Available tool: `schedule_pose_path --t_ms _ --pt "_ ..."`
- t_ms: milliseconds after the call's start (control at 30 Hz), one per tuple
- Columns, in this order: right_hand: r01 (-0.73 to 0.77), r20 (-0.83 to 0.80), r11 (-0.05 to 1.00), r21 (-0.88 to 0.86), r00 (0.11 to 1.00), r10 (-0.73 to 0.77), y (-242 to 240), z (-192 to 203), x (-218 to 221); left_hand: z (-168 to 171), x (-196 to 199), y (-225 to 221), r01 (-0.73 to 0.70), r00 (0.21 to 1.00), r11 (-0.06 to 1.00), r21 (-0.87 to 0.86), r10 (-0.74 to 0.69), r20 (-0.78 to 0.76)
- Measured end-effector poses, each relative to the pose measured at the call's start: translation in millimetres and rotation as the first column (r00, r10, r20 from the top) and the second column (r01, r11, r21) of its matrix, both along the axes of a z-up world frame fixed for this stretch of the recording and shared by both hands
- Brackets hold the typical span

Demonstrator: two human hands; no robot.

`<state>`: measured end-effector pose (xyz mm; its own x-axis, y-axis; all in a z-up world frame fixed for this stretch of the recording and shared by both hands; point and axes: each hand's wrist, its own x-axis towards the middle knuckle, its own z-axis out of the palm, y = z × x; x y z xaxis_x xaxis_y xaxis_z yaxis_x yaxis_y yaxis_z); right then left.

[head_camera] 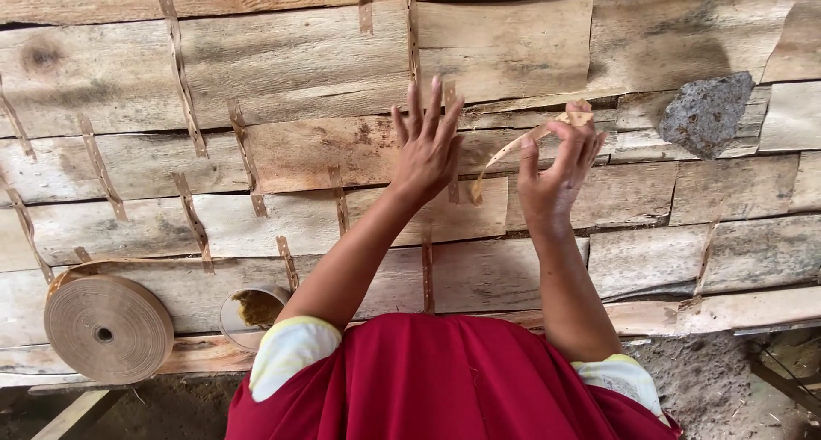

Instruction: The person repeatedly applies a brown paste to perforated strips and presses them onto a wooden roof surface. They smooth each strip with both hands to secure it in place, working across multiple sections of the roof.

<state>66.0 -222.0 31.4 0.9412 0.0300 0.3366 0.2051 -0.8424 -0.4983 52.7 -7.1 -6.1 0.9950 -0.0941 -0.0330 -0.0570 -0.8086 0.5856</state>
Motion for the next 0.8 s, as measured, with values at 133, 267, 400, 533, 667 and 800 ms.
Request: schedule_pose_path --t_ms 133,267,400,533,667,800 --pt "-0.022 0.065 0.999 0.049 0.998 0.019 -4 14 -1 10 54 -36 0.056 0.998 0.971 0.234 -0.061 0.017" --pt "-0.006 0.042 0.997 0.074 0.999 0.003 -8 23 -4 19 87 -42 0.086 0.990 0.961 0.263 -0.112 0.085" --pt "-0.046 0.076 0.958 0.284 0.997 0.026 13 70 -1 41 98 -33 0.304 0.914 0.915 0.265 -0.202 -0.353" --pt "-0.049 0.040 0.923 0.381 0.999 0.037 23 82 -9 49 77 -30 0.270 0.931 0.881 0.388 -0.135 -0.340" --pt "-0.069 0.120 0.912 0.405 0.992 0.021 8 74 -9 51 21 -46 0.315 0.890 0.875 0.366 -0.139 -0.434" --pt "-0.100 0.114 0.906 0.411 0.992 0.058 -5 76 -25 -5 -22 -61 0.034 0.928 0.997 0.063 -0.055 0.369"
